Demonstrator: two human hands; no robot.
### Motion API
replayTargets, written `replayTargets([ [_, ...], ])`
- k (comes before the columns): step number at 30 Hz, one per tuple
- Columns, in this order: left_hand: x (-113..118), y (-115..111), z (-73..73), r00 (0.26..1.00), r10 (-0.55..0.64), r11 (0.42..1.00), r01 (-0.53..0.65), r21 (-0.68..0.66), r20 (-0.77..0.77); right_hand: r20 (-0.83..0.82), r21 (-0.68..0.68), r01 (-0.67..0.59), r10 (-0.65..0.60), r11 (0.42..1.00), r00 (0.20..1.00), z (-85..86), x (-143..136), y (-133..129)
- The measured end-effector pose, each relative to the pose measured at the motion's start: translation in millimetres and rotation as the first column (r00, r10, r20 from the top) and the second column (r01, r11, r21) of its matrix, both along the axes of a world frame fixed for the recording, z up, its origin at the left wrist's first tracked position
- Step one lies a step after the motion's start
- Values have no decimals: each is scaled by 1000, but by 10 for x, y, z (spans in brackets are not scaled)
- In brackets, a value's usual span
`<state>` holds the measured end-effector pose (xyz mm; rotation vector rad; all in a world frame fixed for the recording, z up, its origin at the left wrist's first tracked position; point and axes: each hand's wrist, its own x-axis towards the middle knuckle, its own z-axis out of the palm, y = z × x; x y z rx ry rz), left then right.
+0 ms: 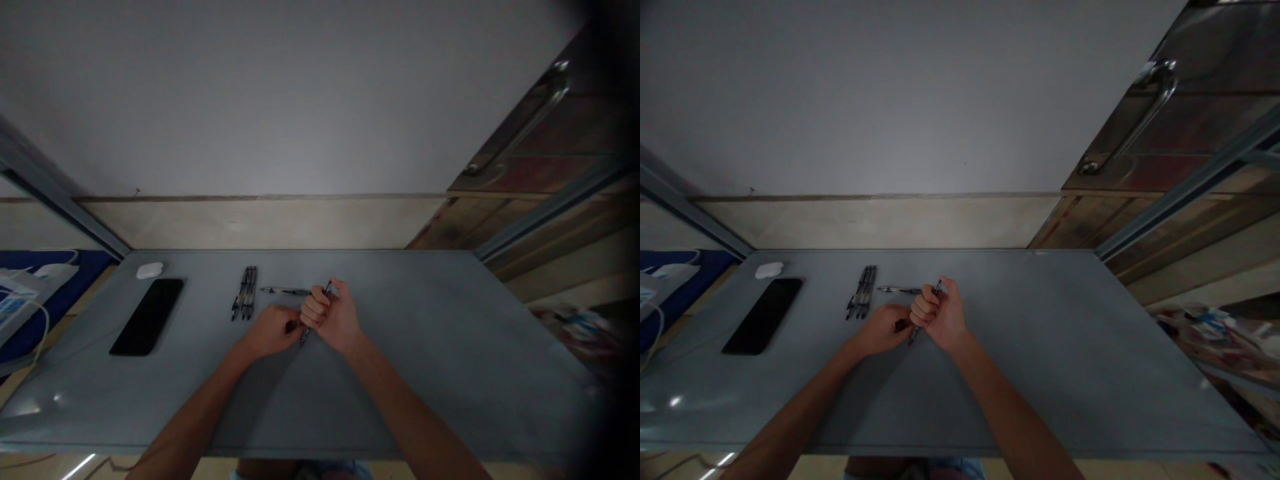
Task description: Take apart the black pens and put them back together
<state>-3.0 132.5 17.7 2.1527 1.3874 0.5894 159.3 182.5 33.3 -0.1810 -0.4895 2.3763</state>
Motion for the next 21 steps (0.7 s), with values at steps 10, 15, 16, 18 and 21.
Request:
replayTargets([
  [10, -1, 15, 25, 999, -4, 1000, 5, -16, 33, -13, -40, 29, -29, 999, 999, -26, -34, -16],
  [15, -4, 8, 61, 997, -8, 1000, 10, -29, 75, -13, -58, 53, -54, 997, 998, -8, -8, 7],
  [16, -5, 8, 61, 993, -6, 998, 12, -59, 115, -14, -62, 75, -76, 995, 997, -2, 6, 20],
  [18, -2, 12, 48, 964, 25, 984, 24, -179, 266, -20, -67, 132, -134, 989, 991, 11, 41, 52],
  [21, 18, 33, -2, 826, 197, 892, 72, -447, 527, -21, -58, 206, -208, 977, 978, 29, 97, 94],
])
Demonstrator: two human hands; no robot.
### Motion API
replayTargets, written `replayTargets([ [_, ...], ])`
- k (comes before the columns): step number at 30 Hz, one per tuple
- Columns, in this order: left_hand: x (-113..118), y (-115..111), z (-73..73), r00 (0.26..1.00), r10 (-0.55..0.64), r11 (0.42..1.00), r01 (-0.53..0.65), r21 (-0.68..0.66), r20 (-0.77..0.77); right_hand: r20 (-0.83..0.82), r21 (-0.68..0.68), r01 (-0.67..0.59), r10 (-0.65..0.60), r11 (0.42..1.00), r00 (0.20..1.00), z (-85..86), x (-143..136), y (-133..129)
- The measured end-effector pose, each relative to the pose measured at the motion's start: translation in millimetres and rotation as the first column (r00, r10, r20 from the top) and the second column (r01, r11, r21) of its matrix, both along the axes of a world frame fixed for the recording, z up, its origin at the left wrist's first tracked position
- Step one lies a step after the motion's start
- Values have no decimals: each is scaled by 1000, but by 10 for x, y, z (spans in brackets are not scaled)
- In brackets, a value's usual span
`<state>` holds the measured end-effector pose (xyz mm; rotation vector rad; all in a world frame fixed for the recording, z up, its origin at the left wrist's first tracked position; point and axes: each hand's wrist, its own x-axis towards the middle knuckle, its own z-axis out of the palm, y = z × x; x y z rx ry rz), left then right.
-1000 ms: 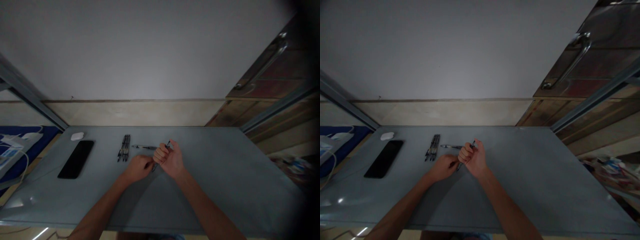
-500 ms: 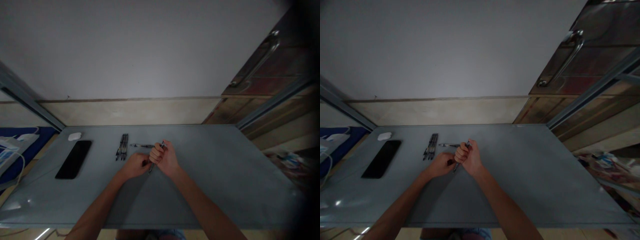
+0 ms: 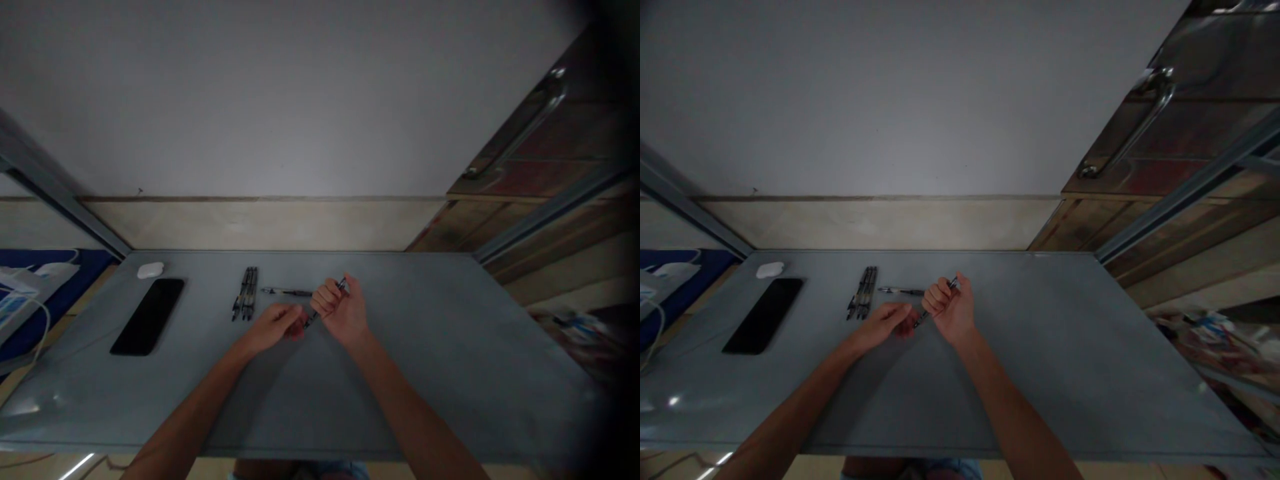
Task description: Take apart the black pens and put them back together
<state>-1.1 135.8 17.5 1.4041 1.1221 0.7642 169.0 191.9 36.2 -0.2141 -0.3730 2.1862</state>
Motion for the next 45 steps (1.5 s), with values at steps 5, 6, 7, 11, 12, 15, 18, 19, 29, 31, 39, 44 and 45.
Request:
replayTargets([
  [5, 16, 32, -48, 965, 132, 967, -74, -245, 226, 40, 17, 24, -25, 1000, 999, 4, 17, 10],
  [6, 11, 34, -40, 959, 141, 963, -76, -258, 245, 49, 21, 23, -24, 1000, 999, -2, 10, 9],
  [7, 4, 35, -28, 955, 145, 961, -74, -266, 260, 57, 25, 19, -20, 1000, 998, -12, 3, 9],
  [11, -17, 42, 9, 940, 163, 954, -73, -290, 300, 62, 31, -1, -1, 1000, 998, -58, -16, 29],
  [12, -18, 45, 6, 937, 166, 953, -72, -295, 308, 58, 29, -1, -1, 1000, 998, -66, -17, 33],
  [15, -16, 51, -30, 932, 173, 954, -78, -290, 318, 56, 27, 14, -15, 1000, 998, -65, -12, 24],
  [18, -15, 47, -69, 928, 170, 954, -70, -293, 333, 78, 26, 30, -32, 999, 996, -38, -15, -13],
  [19, -16, 45, -75, 927, 169, 951, -64, -303, 335, 89, 24, 32, -34, 999, 995, -30, -22, -26],
  [29, -52, 35, -43, 932, 156, 946, -46, -321, 327, 79, -36, 48, -45, 998, 996, -96, -87, -28],
  [31, -53, 34, -37, 934, 151, 949, -44, -313, 324, 70, -27, 72, -70, 997, 995, -88, -55, -13],
  [39, -70, 37, -33, 935, 31, 943, 90, -319, 354, 54, -18, 162, -161, 987, 985, -41, 37, 38],
  [44, -101, 66, -74, 928, 5, 932, 131, -338, 372, 90, -13, 108, -106, 994, 990, -77, 6, 32],
  [45, -105, 67, -77, 926, 4, 932, 134, -337, 377, 95, -10, 101, -100, 995, 990, -77, 0, 27],
])
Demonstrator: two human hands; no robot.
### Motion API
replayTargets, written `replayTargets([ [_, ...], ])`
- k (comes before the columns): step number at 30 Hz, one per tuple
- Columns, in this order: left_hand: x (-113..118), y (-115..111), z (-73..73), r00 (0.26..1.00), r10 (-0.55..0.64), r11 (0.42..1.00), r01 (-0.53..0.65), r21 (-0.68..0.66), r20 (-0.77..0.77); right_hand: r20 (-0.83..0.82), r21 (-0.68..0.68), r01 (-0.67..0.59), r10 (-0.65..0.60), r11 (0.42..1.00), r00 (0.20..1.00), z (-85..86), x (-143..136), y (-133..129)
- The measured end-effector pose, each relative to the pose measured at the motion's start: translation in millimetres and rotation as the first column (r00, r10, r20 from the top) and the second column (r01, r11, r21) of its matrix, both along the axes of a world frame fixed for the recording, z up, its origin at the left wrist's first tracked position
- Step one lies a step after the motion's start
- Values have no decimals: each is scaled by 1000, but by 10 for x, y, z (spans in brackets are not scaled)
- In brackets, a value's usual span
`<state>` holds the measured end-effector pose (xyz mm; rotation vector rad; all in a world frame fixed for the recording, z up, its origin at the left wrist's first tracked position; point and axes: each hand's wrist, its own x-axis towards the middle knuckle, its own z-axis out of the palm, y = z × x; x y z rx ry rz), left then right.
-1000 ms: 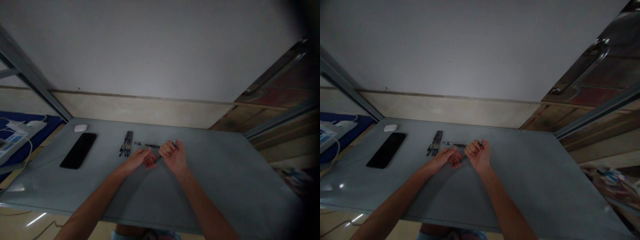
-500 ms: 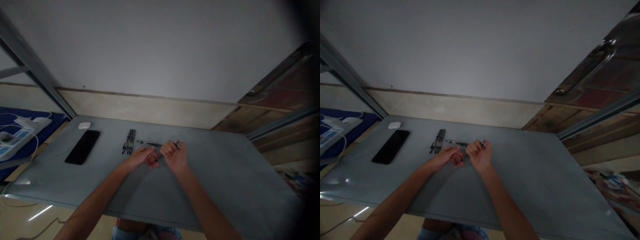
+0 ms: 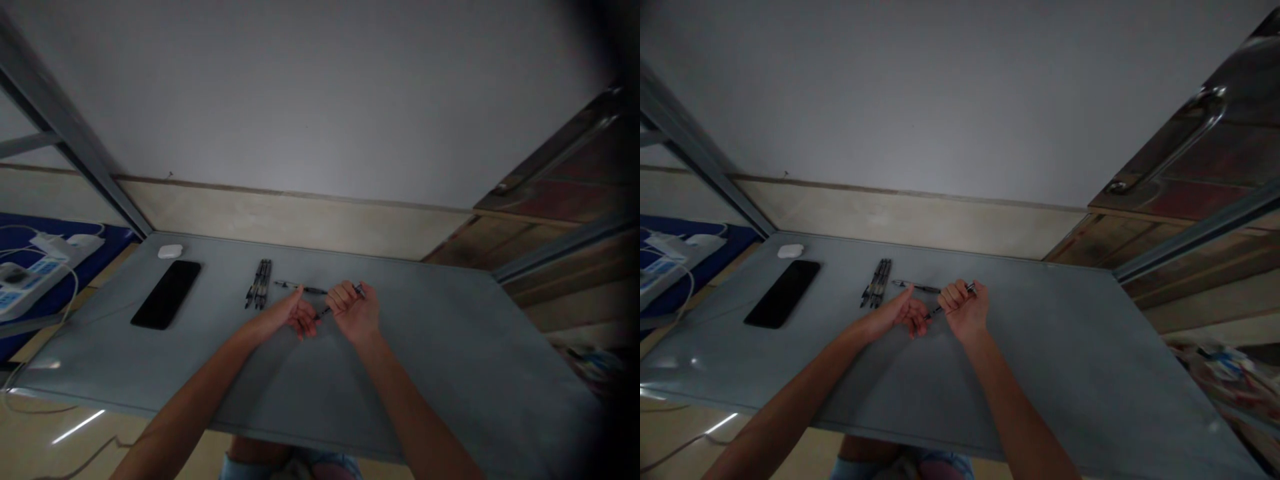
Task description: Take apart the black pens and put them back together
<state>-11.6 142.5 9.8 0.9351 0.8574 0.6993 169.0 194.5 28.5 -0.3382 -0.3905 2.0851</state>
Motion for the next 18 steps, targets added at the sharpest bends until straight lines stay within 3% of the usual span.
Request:
replayTargets([
  [7, 14, -26, 58, 1000, -3, 1000, 3, 8, 7, -19, 13, 45, -45, 999, 999, 37, 14, -12],
  [18, 1, 5, 61, 999, -10, 1000, 11, -23, 32, -106, -46, 11, -16, 999, 994, 23, 57, 17],
])
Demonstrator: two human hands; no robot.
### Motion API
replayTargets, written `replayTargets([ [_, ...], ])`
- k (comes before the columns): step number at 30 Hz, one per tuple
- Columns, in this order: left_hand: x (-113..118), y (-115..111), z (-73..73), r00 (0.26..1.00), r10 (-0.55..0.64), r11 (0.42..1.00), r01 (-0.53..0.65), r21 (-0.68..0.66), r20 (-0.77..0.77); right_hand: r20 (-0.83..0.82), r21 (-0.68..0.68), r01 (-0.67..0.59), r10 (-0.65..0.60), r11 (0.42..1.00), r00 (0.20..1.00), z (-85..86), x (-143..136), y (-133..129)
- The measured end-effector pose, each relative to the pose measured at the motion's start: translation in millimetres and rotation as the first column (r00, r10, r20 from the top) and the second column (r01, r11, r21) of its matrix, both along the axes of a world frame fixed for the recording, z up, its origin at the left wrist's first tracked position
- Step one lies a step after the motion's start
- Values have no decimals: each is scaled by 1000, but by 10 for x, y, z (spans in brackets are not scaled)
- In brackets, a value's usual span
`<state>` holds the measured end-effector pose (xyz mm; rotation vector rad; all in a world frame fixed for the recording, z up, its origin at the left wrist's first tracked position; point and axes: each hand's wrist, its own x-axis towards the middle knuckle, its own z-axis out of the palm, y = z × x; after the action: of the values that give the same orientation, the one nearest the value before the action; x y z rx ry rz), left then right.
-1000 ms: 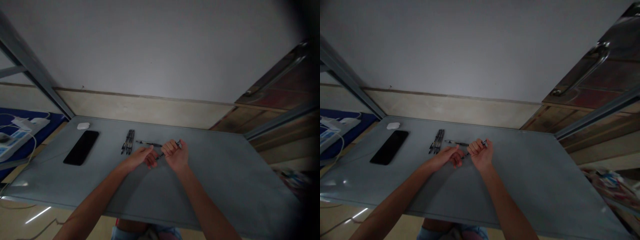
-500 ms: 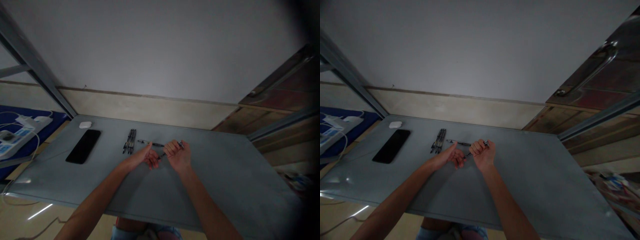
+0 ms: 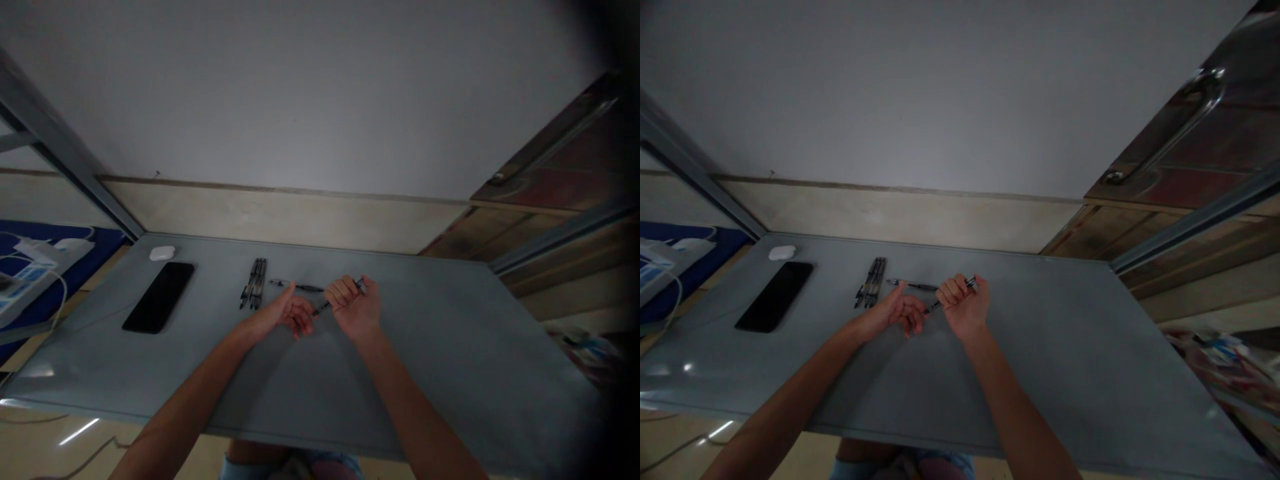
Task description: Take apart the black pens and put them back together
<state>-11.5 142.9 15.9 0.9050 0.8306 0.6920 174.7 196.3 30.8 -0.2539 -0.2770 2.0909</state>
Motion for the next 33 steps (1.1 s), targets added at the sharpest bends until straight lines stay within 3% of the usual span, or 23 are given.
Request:
replayTargets([
  [15, -6, 4, -63, 998, 7, 1000, -7, -4, 70, -33, -10, -35, 35, 999, 999, -20, 33, 37],
  [33, -21, -27, 0, 997, 0, 1000, -1, 14, 72, 9, 20, 19, -19, 1000, 1000, -21, 45, 59],
])
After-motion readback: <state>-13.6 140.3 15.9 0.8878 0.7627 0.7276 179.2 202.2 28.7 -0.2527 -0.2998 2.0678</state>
